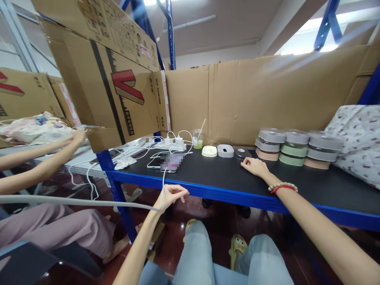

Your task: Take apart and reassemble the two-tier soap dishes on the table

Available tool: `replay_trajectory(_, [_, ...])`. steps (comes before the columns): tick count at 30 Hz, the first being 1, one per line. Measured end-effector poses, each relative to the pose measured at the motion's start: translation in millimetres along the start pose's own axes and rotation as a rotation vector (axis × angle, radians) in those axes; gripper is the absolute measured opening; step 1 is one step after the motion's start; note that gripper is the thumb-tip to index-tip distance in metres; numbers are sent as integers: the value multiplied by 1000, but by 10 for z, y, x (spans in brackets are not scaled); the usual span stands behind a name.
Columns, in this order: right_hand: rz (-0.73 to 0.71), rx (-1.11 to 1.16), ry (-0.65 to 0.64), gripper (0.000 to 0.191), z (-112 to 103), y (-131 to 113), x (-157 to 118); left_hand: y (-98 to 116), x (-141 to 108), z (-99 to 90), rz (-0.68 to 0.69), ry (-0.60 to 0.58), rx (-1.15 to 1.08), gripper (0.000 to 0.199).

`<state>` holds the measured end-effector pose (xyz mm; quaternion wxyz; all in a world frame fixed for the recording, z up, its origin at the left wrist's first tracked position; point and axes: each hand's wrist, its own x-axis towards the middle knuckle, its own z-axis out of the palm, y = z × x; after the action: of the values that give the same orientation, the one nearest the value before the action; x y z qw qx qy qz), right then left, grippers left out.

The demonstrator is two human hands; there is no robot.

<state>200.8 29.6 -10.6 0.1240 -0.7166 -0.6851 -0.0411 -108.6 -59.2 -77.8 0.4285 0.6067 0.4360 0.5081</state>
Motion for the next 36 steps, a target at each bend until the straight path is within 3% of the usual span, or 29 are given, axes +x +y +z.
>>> replay_trajectory(4, [11, -2, -7, 21, -2, -3, -4, -51, 22, -73, -41, -156, 16, 33])
replay_trajectory(12, [22, 2, -11, 22, -8, -8, -13, 0, 6, -63, -64, -281, 37, 28])
replay_trajectory(18, [19, 6, 5, 21, 1, -2, 2, -49, 17, -102, -157, -459, 171, 27])
replay_trajectory(24, [17, 22, 7, 21, -5, 11, 7, -226, 50, -116, -380, -387, 552, 23])
replay_trajectory(30, [14, 27, -2, 22, -3, 18, 3, -137, 2, -63, -465, -317, 1023, 15])
replay_trajectory(36, [17, 29, -2, 21, -6, 13, 1, -293, 16, -92, -495, -338, 1040, 15])
